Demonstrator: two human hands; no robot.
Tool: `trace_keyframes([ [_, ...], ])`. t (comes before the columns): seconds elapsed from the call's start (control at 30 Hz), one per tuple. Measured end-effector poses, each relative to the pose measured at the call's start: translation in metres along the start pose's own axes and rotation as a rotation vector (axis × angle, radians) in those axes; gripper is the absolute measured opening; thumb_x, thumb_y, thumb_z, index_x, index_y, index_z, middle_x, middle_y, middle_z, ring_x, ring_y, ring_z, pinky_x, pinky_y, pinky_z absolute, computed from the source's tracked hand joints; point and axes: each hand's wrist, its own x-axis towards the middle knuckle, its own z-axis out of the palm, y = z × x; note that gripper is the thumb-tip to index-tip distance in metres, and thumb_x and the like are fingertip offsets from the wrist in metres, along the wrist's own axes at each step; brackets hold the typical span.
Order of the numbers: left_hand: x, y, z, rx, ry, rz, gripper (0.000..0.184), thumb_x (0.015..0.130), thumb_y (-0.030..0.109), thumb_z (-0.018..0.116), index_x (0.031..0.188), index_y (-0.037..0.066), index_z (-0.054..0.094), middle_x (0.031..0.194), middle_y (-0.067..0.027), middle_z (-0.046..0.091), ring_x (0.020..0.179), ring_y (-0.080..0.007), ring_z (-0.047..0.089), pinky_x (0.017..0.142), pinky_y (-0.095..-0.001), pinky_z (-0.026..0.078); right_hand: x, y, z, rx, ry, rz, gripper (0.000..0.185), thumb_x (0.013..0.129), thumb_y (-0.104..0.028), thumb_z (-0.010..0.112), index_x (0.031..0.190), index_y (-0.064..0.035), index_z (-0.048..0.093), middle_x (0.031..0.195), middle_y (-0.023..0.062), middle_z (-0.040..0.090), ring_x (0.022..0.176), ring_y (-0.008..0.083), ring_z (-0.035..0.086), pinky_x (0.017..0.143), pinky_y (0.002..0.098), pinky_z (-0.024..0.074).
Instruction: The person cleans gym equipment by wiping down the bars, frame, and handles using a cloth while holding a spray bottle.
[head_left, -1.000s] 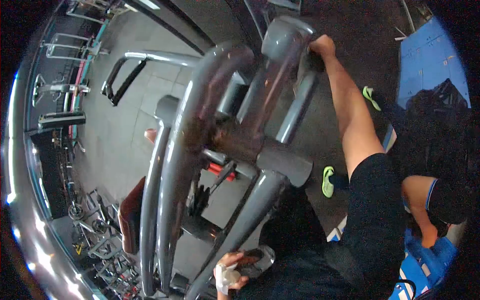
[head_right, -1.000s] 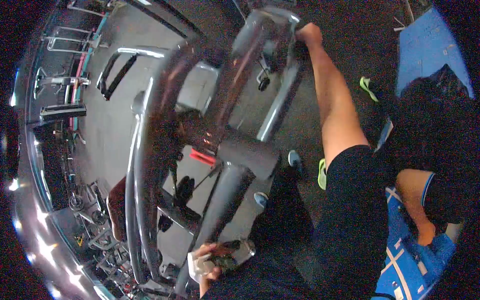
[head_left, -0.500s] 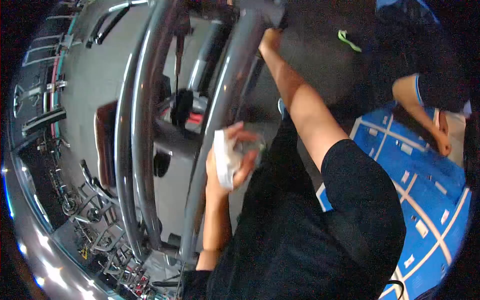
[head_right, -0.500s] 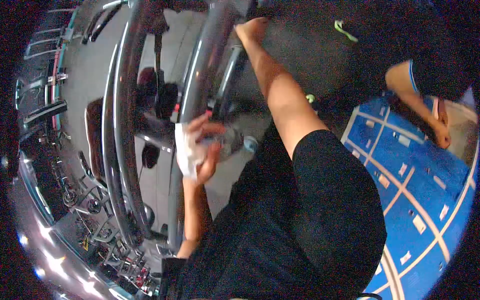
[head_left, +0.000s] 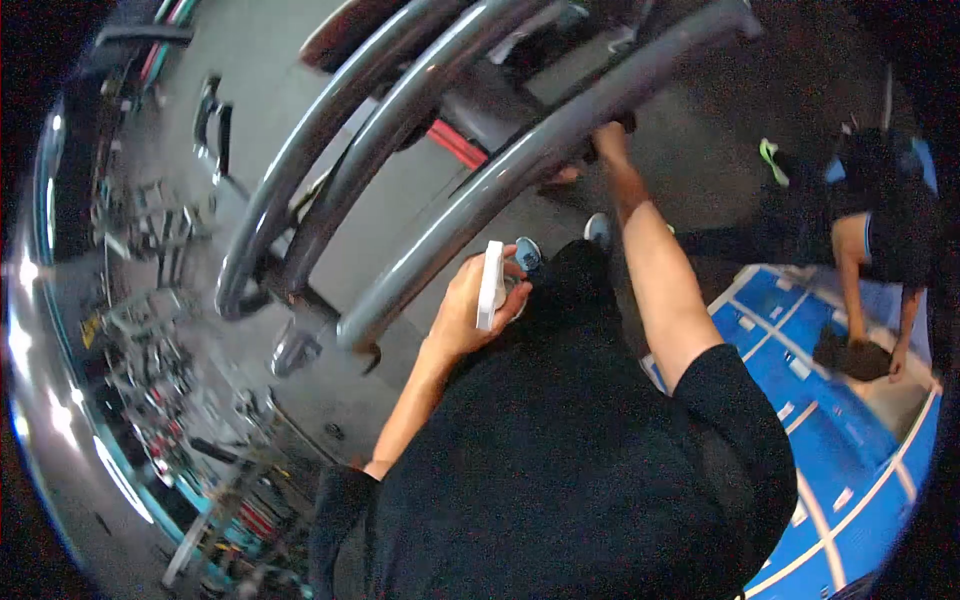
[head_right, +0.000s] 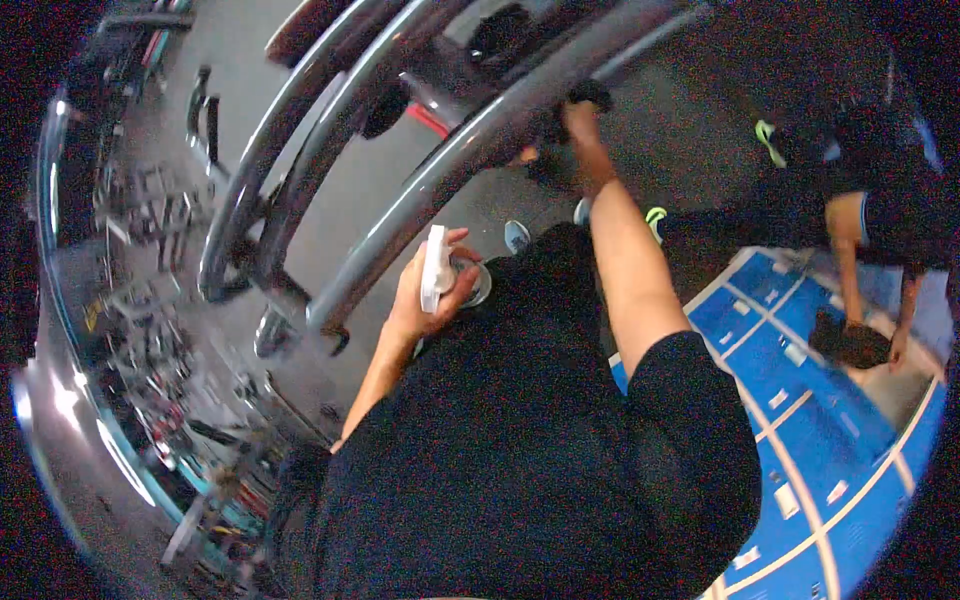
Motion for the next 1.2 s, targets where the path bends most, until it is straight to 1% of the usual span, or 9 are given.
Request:
trace_keyframes([
  [0.03,-0.009,-0.004,-0.005,0.058,0.006,0.039,0.054,0.090,0.013,0.079,0.138,0.003,0.055,0.105,-0.0102,0.074,0.096,-0.0252,0.070,0.087,-0.0369,0.054,0.058,0.074,0.004,-0.356,-0.191,0.074,0.038,0.100,-0.031,0.067,0.115,0.0042,0.071,0.110,0.0148,0.074,0.092,0.0232,0.065,0.079,0.0414,0.0513],
  [0.17,-0.034,-0.010,-0.001,0.044,0.170,0.042,0.053,0.093,0.009,0.076,0.140,0.005,0.054,0.104,-0.0092,0.073,0.090,-0.0198,0.070,0.082,-0.0339,0.055,-0.070,-0.054,-0.060,0.216,0.041,-0.051,0.065,0.095,-0.042,0.074,0.137,0.0057,0.061,0.128,0.0148,0.067,0.118,0.0279,0.061,0.103,0.0403,0.0452],
  [0.23,-0.044,-0.010,-0.001,0.076,0.245,0.073,0.050,0.094,0.009,0.075,0.140,0.005,0.054,0.102,-0.0085,0.072,0.090,-0.0181,0.068,0.081,-0.0334,0.055,-0.071,-0.041,-0.098,0.393,0.007,0.446,0.071,0.096,-0.047,0.073,0.144,0.0016,0.056,0.137,0.0134,0.065,0.124,0.0313,0.062,0.109,0.0452,0.0454],
  [0.33,-0.056,-0.004,0.013,0.041,0.371,0.044,0.050,0.094,0.008,0.074,0.140,0.005,0.054,0.103,-0.0083,0.072,0.090,-0.0160,0.068,0.080,-0.0315,0.054,-0.100,-0.048,-0.140,0.875,-0.126,0.295,0.050,0.105,-0.039,0.058,0.137,0.0002,0.060,0.132,0.0138,0.067,0.117,0.0342,0.066,0.100,0.0498,0.0524],
  [0.53,-0.079,0.011,0.036,-0.114,0.513,-0.028,0.036,0.095,0.006,0.069,0.130,0.003,0.061,0.094,-0.0088,0.074,0.084,-0.0137,0.072,0.076,-0.0279,0.056,-0.161,-0.131,-0.168,0.864,-0.073,0.221,0.052,0.102,-0.039,0.059,0.140,-0.0040,0.060,0.138,0.0140,0.063,0.123,0.0325,0.063,0.105,0.0502,0.0509],
  [0.6,-0.084,0.018,0.033,-0.045,0.495,-0.030,0.033,0.096,0.007,0.068,0.128,0.003,0.062,0.090,-0.0079,0.074,0.087,-0.0131,0.073,0.077,-0.0280,0.056,-0.173,-0.140,-0.172,0.904,-0.272,0.130,0.050,0.101,-0.030,0.061,0.140,0.0016,0.058,0.133,0.0170,0.066,0.123,0.0360,0.064,0.105,0.0519,0.0518],
  [0.77,-0.114,0.020,0.021,-0.182,0.573,-0.022,0.029,0.097,0.007,0.068,0.124,0.000,0.064,0.088,-0.0072,0.074,0.087,-0.0157,0.074,0.075,-0.0294,0.057,-0.236,-0.171,-0.136,0.357,-0.526,-0.290,0.068,0.074,0.002,0.081,0.138,0.0020,0.059,0.133,0.0171,0.065,0.122,0.0331,0.064,0.106,0.0491,0.0507],
  [1.07,-0.218,-0.020,-0.062,-0.346,0.540,0.003,0.030,0.094,0.009,0.073,0.122,-0.001,0.067,0.094,-0.0101,0.076,0.085,-0.0128,0.073,0.074,-0.0273,0.056,-0.387,-0.195,-0.015,0.764,-0.571,-0.168,0.059,0.073,-0.008,0.071,0.131,0.0050,0.062,0.119,0.0227,0.070,0.107,0.0377,0.070,0.097,0.0494,0.0564],
  [1.2,-0.272,-0.047,-0.110,-0.283,0.476,0.081,0.048,0.095,0.006,0.070,0.141,0.000,0.056,0.111,-0.0135,0.073,0.099,-0.0141,0.069,0.084,-0.0292,0.054,-0.467,-0.212,0.052,0.611,-0.493,0.001,0.051,0.077,-0.008,0.071,0.126,0.0051,0.064,0.115,0.0185,0.072,0.101,0.0305,0.071,0.094,0.0431,0.0571],
])
